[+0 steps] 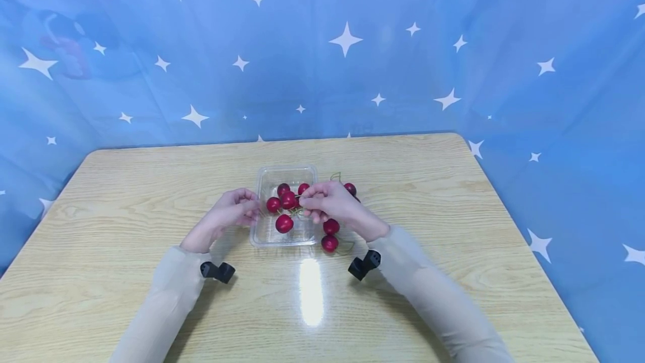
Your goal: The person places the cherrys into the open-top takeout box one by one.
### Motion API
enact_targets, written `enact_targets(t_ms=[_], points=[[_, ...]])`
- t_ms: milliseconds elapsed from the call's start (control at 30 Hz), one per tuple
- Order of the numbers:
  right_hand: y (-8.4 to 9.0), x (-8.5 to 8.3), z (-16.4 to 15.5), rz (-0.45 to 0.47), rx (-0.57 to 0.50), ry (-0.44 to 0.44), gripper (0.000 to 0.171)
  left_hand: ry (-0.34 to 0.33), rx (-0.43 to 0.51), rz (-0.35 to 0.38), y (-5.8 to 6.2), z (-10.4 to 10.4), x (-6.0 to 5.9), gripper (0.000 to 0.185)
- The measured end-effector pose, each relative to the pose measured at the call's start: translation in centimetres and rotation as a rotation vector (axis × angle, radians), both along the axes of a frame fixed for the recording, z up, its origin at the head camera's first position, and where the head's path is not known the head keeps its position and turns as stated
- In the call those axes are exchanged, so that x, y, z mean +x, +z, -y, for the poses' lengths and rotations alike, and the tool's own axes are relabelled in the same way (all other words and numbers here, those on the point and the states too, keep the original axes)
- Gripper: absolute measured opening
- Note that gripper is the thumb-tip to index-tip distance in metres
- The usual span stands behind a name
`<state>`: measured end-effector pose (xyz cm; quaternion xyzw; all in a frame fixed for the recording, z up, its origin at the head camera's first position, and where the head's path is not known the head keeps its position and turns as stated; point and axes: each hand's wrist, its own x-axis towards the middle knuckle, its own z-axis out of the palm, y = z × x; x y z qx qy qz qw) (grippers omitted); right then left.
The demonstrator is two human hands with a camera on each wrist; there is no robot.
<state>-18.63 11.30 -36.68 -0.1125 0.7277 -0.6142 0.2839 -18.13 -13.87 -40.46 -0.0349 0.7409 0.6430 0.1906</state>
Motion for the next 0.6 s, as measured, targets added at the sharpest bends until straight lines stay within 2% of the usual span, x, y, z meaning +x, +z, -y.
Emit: enact_targets(t_ms=[433,600], points=[[-0.7,-0.3,1.8,-0.008,0.077,0.024,0.017,-0.005,-0.008,-0.014,0.0,0.0,0.0,0.013],[-0.8,-0.2,2.4,0.016,0.092,0.024,0.017,-0.003,-0.011,-0.01,0.0,-0.1,0.0,0.012]])
